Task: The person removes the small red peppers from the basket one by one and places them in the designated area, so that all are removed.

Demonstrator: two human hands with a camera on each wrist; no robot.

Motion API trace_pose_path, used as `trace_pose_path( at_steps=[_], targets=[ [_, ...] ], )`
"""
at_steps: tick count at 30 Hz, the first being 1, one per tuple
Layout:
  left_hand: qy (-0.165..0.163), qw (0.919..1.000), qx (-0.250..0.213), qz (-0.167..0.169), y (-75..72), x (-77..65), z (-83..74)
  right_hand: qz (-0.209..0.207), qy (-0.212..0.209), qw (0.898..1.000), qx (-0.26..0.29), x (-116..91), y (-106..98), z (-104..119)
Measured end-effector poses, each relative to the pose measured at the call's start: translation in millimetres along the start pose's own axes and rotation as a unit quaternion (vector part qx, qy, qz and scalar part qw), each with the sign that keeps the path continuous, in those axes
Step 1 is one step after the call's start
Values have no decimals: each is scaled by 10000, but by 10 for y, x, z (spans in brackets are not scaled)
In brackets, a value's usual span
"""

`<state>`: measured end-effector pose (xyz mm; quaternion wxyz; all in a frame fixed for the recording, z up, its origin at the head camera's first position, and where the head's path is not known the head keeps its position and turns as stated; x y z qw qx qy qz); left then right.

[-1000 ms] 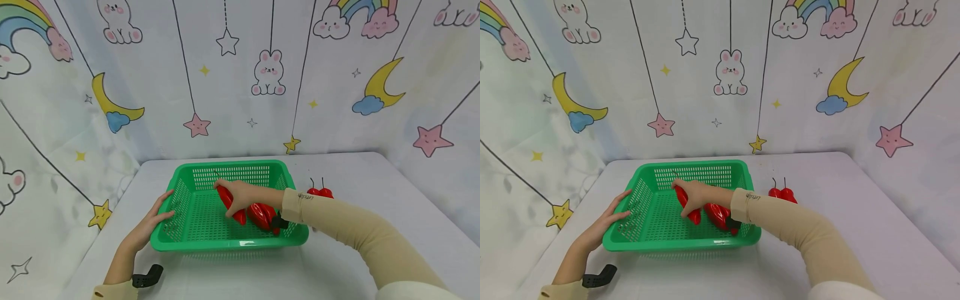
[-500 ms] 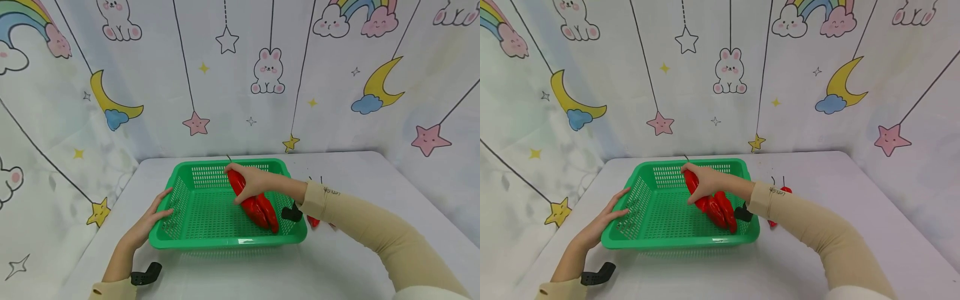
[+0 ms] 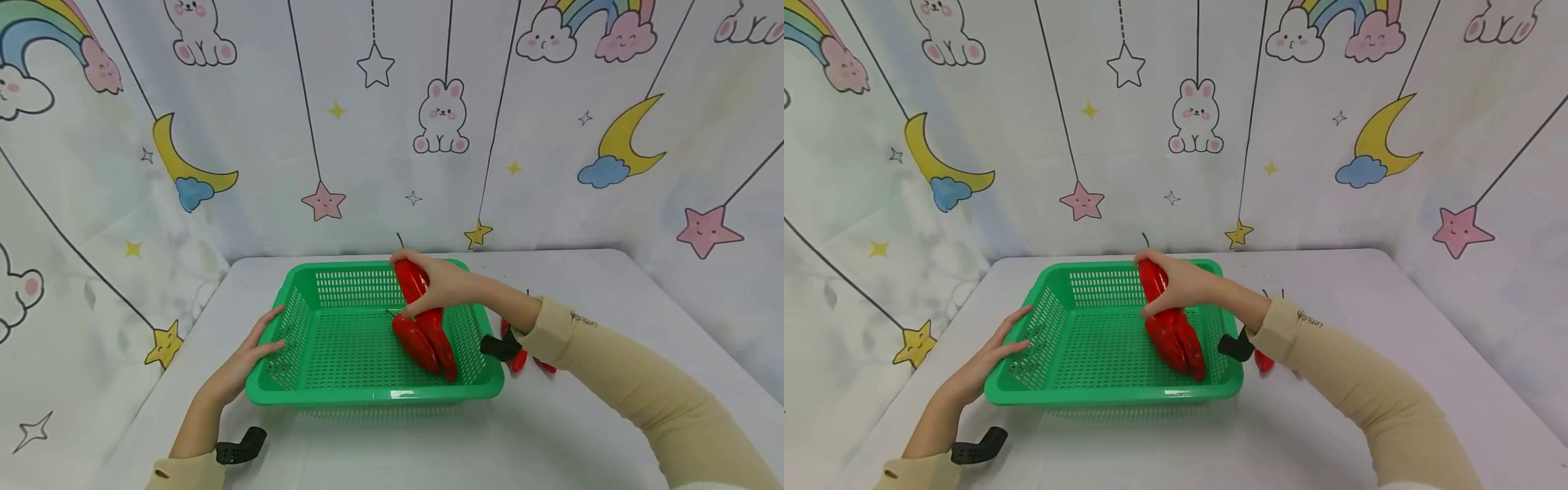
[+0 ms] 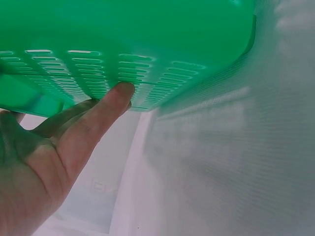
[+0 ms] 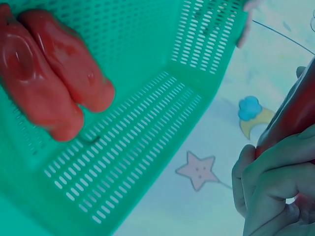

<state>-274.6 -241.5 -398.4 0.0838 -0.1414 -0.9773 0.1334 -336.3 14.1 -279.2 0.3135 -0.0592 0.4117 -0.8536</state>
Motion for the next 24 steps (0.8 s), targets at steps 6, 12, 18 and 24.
trace_pose_path(
  at_steps=[6,12,18,24],
  targets=[
    [-44,10000,30,0,2,12,3,-7,-14,9991,413,-78,-115,-95],
    [-75,10000,-22,-13,-1,3,8,-128,-56,9983,565,-149,-247,-145],
    [-56,10000,-12,-19,0,0,-3,-232,61,9983,524,-231,-343,-223],
    [-63,10000,-32,-2,4,-3,4,-330,136,9983,468,-294,-407,-315]
  ],
)
Point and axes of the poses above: each hand's wrist, its own x-axis towards the middle knuckle, its own y-axis out of the palm, z = x × y, the point moved 10 cm from there along x, towards the middle knuckle, and after that the axes turned 9 degrees about y, right-handed, at the moved point
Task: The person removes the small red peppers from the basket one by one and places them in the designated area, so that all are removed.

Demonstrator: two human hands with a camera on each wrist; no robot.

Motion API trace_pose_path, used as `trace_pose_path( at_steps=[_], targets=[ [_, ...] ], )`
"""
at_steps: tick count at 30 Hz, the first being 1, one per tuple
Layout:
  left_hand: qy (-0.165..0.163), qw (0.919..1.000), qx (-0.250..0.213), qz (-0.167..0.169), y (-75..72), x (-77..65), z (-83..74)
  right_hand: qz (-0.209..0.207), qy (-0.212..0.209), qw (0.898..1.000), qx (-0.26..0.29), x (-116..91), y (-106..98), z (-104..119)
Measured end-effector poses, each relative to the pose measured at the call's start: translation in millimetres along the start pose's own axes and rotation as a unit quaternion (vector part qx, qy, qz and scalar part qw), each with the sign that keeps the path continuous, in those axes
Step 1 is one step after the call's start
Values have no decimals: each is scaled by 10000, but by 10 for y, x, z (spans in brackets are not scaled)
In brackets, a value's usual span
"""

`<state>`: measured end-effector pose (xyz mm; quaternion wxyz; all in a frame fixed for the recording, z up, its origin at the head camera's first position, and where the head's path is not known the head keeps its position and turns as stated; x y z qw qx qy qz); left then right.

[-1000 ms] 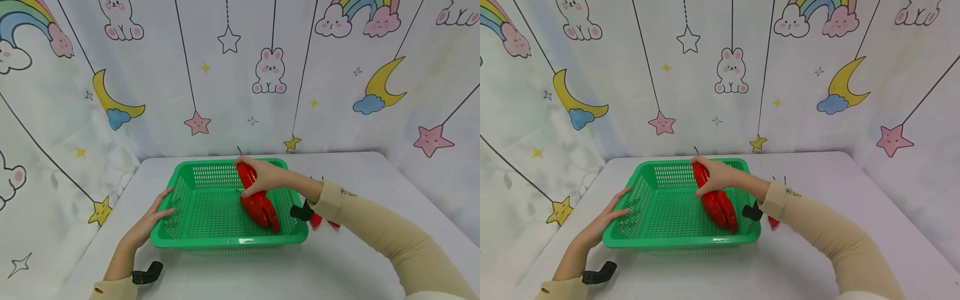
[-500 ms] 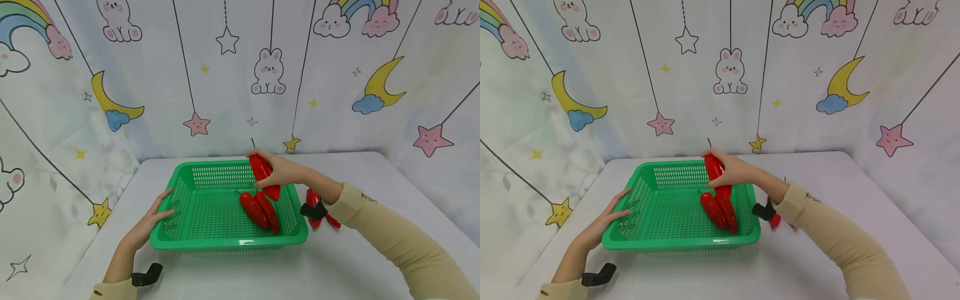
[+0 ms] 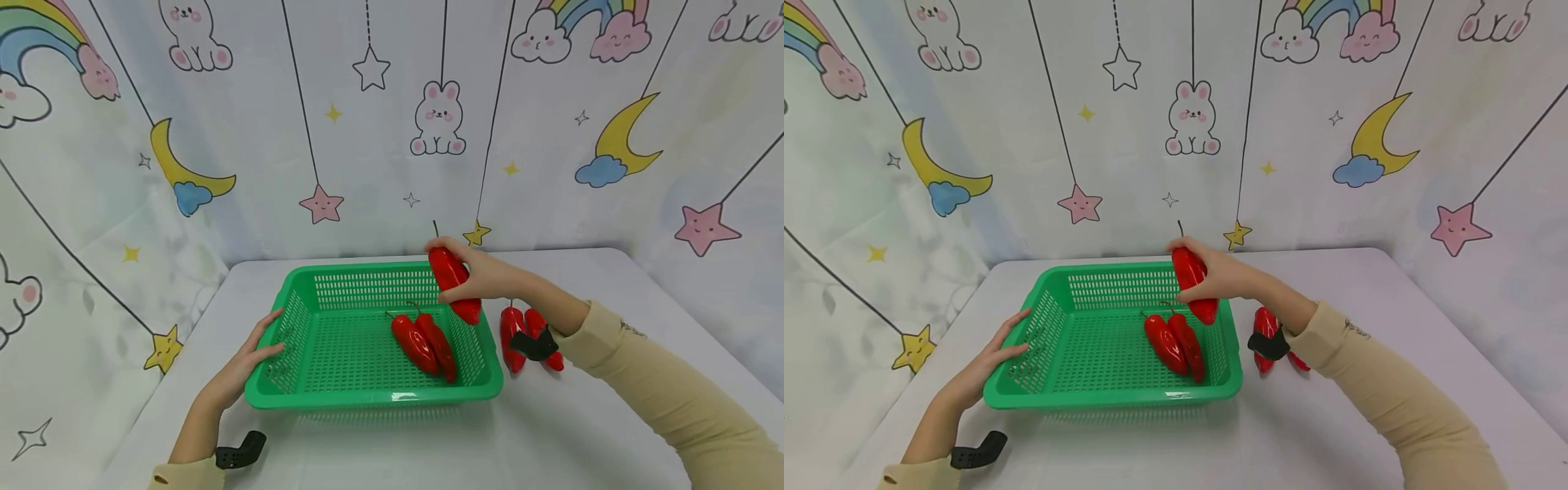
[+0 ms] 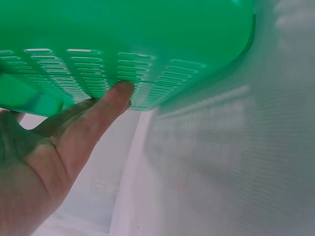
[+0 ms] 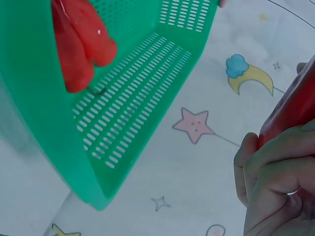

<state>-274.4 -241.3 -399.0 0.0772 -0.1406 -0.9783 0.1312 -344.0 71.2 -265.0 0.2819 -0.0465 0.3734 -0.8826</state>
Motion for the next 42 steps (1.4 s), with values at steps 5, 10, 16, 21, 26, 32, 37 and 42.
trace_pose_path(
  at_steps=[5,10,16,21,26,32,37,42],
  targets=[
    [-40,10000,-45,15,3,-4,17,-49,27,10000,6,-47,-47,-49],
    [-53,10000,-57,45,11,-9,23,-95,15,9999,59,-115,-109,-83],
    [-28,10000,-46,44,13,-2,18,-276,53,9996,48,-213,-240,-154],
    [-55,9999,-107,35,11,-1,23,-305,66,9994,123,-275,-314,-200],
    [-71,9998,-161,35,15,-3,20,-333,143,9993,-9,-338,-361,-286],
    [-127,9997,-193,16,12,-2,20,-271,260,9993,56,-431,-413,-369],
    [-82,9999,-114,14,9,0,14,-262,327,9990,164,-474,-460,-417],
    [-75,9999,-90,18,4,-1,8,-311,325,9988,197,-511,-517,-471]
  ],
)
Point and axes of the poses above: each hand's wrist, its own x-axis towards the middle knuckle, its own y-axis out of the palm, z = x × y, the point moved 10 cm from there along x, towards the middle knuckle, and after that the axes turned 9 degrees about y, right-handed, at the moved point
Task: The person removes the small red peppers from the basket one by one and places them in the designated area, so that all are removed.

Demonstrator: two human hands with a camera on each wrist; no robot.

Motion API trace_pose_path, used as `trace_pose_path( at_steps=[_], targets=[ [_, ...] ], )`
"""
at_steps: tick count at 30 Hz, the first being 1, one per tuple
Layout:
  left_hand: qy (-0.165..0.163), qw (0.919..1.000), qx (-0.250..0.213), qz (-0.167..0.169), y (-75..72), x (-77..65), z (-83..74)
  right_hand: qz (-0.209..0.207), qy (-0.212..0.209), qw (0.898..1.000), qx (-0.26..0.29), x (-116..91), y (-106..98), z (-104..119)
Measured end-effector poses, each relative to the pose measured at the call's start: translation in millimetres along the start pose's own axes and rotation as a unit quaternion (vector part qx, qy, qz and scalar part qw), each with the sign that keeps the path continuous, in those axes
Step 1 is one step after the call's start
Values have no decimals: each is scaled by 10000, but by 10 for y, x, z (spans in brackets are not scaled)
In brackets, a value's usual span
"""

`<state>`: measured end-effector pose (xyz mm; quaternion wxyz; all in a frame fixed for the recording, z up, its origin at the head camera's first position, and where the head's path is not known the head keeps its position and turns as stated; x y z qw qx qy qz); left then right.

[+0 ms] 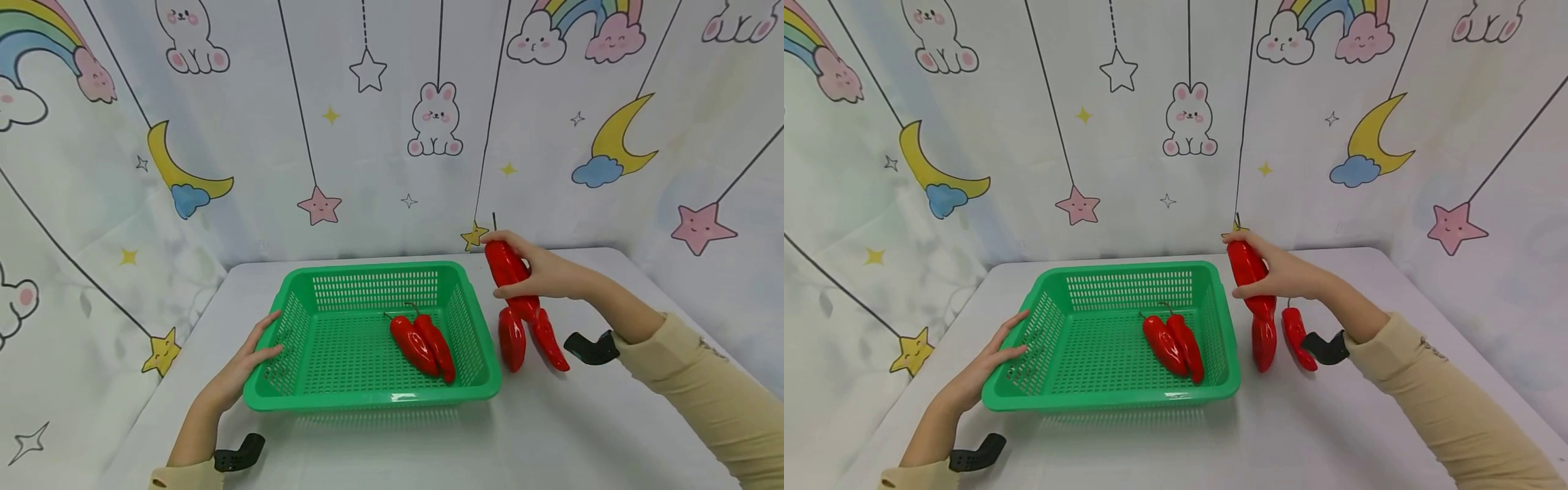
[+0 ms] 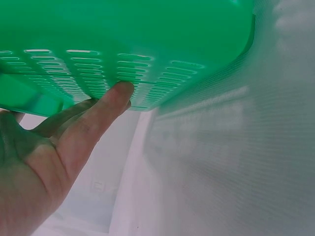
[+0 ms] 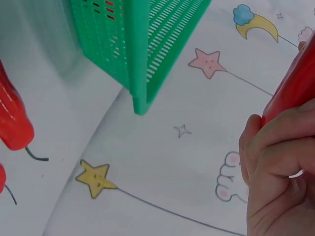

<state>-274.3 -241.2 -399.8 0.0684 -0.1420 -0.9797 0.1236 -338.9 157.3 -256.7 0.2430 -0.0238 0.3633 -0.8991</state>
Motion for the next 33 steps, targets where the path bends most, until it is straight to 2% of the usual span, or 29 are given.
trace_pose_path(
  at_steps=[15,33],
  targets=[
    [8,10000,-79,3,5,-14,-17,6,91,9999,121,-124,-144,-201],
    [12,10000,-47,-23,8,-15,-4,-308,159,9994,-63,-210,-310,-461]
  ],
)
Point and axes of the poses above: each hand's wrist, its own x-axis towards the middle knuckle, its own y-axis out of the palm, z = x × y, the point moved 10 cm from there along x, towards the middle knuckle, and after that the axes turned 9 degrees about y, right-handed, at the moved point
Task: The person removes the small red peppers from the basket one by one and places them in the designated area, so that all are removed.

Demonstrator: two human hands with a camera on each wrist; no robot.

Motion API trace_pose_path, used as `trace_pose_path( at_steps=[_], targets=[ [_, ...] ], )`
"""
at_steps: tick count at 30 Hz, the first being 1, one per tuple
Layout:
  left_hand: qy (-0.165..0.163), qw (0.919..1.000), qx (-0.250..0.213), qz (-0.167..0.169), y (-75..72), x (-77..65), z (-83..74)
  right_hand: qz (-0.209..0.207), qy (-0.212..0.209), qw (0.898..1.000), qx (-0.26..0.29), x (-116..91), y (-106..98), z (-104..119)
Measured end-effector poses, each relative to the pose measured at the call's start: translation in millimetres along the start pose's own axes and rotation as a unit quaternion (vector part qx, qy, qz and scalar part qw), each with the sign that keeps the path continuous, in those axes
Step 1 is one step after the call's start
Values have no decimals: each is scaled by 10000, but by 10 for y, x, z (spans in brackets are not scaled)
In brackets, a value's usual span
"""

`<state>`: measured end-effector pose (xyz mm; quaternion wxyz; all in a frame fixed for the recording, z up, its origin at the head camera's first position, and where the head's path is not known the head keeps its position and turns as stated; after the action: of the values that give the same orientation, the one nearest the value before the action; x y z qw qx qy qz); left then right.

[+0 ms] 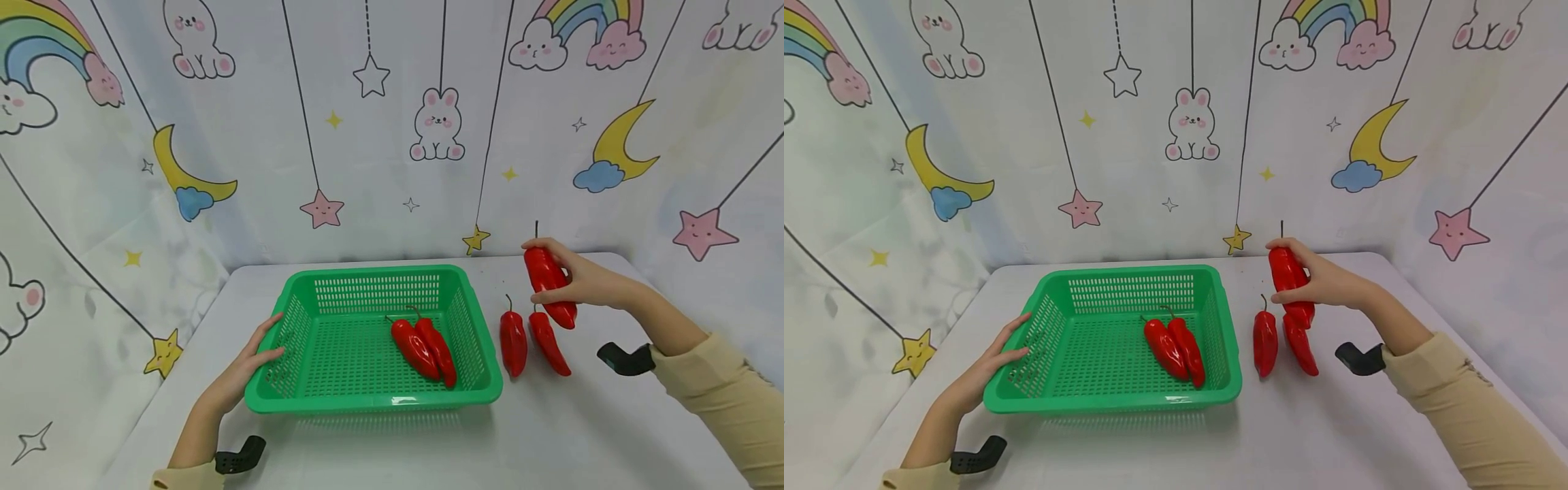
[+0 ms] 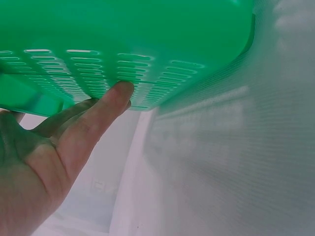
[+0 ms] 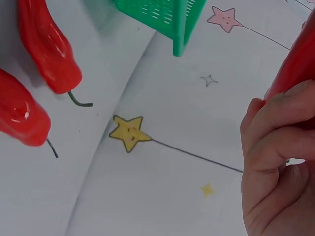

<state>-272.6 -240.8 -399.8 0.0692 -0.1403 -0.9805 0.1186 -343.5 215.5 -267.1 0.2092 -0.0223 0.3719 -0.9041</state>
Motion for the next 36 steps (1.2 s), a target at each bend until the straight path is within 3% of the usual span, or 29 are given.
trace_pose_path(
  at_steps=[20,36],
  targets=[
    [-25,10000,12,-4,-4,12,8,-289,162,9992,-220,-32,-133,-305],
    [8,10000,77,-42,-10,8,13,-280,354,9989,-136,-14,-77,-669]
  ],
)
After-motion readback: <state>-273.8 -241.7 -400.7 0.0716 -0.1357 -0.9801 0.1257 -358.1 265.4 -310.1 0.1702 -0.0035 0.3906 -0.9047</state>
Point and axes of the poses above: each hand's wrist, its own x-axis towards the middle knuckle, its own y-axis out of the palm, z = x × y, the point moved 10 cm from there along x, towards the middle knuckle, and after that the axes turned 9 degrees about y, right-handed, at the moved point
